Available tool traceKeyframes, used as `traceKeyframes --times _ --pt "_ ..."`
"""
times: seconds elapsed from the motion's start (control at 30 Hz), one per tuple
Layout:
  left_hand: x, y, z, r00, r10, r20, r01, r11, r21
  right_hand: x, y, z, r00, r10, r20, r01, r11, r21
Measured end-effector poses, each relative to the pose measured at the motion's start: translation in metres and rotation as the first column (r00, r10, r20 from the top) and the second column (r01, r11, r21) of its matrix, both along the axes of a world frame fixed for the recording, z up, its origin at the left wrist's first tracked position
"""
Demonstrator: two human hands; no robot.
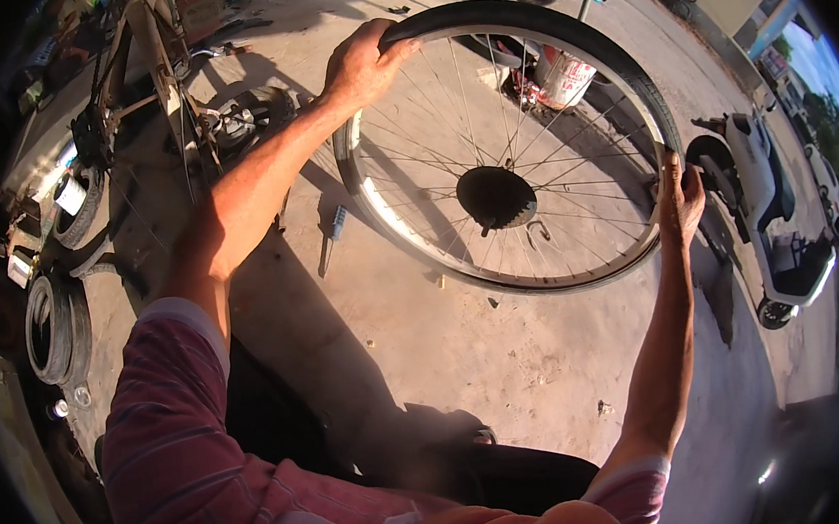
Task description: The person removes an inner tube from a bicycle wheel and begins installing a new tube using a screwdriver to seat the tire bead onto the rim.
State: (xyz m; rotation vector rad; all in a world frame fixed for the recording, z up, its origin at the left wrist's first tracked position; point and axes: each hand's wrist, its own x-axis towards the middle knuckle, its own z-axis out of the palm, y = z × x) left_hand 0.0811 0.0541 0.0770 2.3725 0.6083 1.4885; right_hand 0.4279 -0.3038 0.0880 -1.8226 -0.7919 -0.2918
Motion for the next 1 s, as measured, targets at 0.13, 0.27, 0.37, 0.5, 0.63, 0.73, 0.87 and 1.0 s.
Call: traceKeyframes --times 0.13,0.27,0.37,0.5,0.63,0.73,0.87,1.0 --pt "0.012 -0.065 0.075 1.000 -0.017 -0.016 0.022 0.915 0.403 -0.049 0.014 0.036 0.984 0.069 0.163 -0.051 0.992 -0.113" --pt "0.016 -0.096 0.092 0.997 -0.061 -0.055 0.080 0.871 0.484 -0.109 0.024 0.086 0.881 0.193 0.432 -0.079 0.960 -0.267" --pt "0.016 -0.114 0.105 0.968 -0.198 -0.155 0.247 0.866 0.436 -0.132 0.029 0.110 0.853 0.306 0.424 -0.118 0.902 -0.415" --pt "0.024 -0.116 0.119 0.905 -0.295 -0.306 0.363 0.910 0.197 -0.143 0.028 0.120 0.820 0.353 0.450 -0.099 0.862 -0.497" --pt "0.037 -0.106 0.096 0.956 -0.269 -0.115 0.292 0.896 0.334 -0.137 0.040 0.112 0.806 0.281 0.521 -0.007 0.885 -0.466" --pt "0.043 -0.092 0.083 0.984 -0.167 0.055 0.109 0.827 0.551 -0.134 0.048 0.109 0.808 0.282 0.518 -0.007 0.882 -0.471" --pt "0.041 -0.077 0.076 0.989 -0.122 0.088 0.049 0.815 0.578 -0.141 0.055 0.111 0.788 0.263 0.557 0.039 0.881 -0.471" --pt "0.034 -0.059 0.063 0.979 -0.193 0.065 0.131 0.843 0.521 -0.142 0.057 0.113 0.792 0.231 0.566 0.104 0.861 -0.497"
